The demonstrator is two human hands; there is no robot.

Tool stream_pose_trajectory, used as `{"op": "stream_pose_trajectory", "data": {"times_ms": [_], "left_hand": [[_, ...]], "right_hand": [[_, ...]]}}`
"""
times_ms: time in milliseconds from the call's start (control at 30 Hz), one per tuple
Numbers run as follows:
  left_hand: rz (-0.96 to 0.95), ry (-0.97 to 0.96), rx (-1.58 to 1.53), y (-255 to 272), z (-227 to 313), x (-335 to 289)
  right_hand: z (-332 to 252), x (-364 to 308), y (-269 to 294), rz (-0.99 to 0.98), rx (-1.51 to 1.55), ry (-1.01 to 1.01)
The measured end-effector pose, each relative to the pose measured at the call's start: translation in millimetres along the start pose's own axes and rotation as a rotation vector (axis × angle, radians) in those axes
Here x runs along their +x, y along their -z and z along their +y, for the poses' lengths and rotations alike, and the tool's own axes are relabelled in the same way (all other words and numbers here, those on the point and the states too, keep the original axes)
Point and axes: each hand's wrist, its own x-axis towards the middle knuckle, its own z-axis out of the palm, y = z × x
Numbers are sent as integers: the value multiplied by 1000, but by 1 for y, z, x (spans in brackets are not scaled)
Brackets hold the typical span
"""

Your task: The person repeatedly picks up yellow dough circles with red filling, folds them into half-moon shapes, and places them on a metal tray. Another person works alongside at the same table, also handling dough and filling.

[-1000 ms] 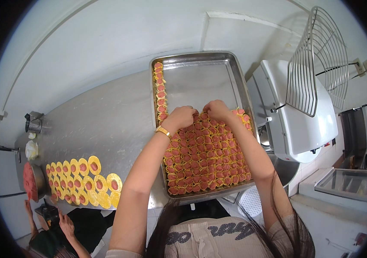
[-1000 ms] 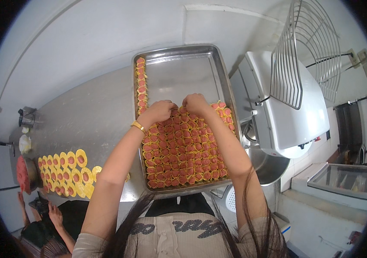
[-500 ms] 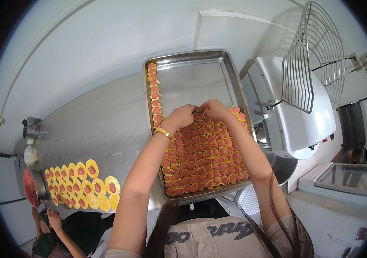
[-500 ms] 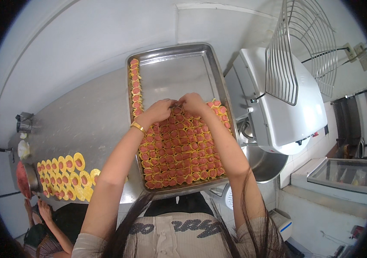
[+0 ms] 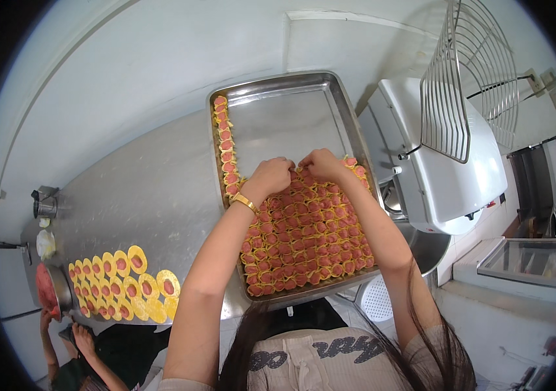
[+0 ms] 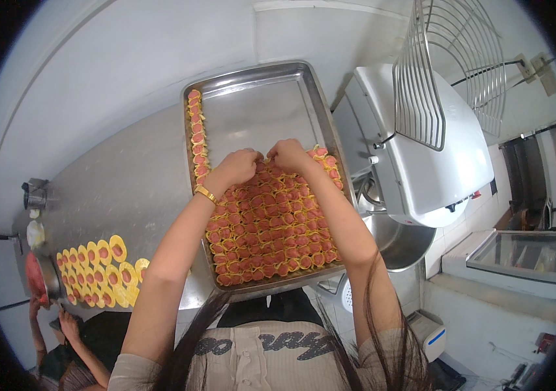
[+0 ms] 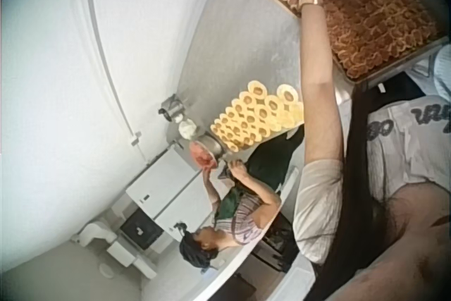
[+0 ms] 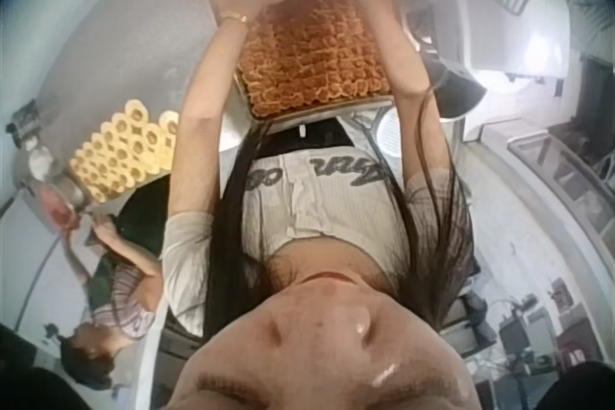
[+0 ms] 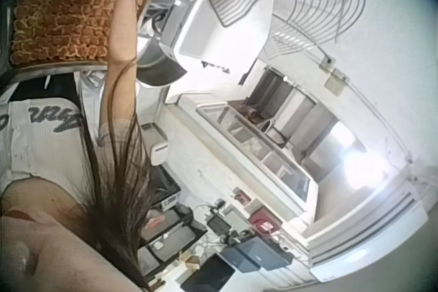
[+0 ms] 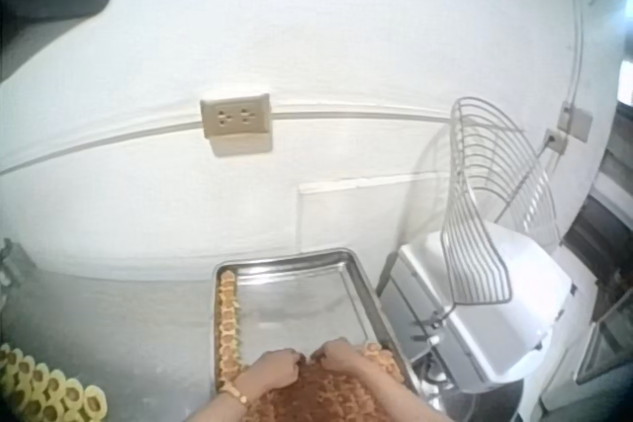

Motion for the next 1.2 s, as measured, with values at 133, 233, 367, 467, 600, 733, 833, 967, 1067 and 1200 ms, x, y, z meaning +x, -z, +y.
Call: {"op": "stream_pose_trajectory", "data": {"times_ms": [133,233,367,467,600,733,833,967,1067,1200], "left_hand": [[113,-49,-141,-15,2,8],[75,-101,-181,-20,0,18],[0,-56,-143,-20,0,22],[-14,-63,-89,-19,-2,21],[-2,-92,-59,-20,-5,24],[113,-46,-221,-21,4,35],[107,111,-258,-16,16,45],[108,170,-175,-11,27,53],[112,184,-109,-10,31,57],[153,144,-56,-8,30,58]], "right_hand": [[12,-3,6,185,47,23],[20,-11,14,141,-226,-52],[22,-8,14,52,-247,15],[22,-5,9,27,-177,25],[24,-6,7,103,-74,59],[31,-12,13,138,-109,18],[34,-13,13,133,-125,-47],[32,-13,16,62,-149,-9],[32,-13,17,16,-198,-2],[38,-8,9,14,-188,16]]}}
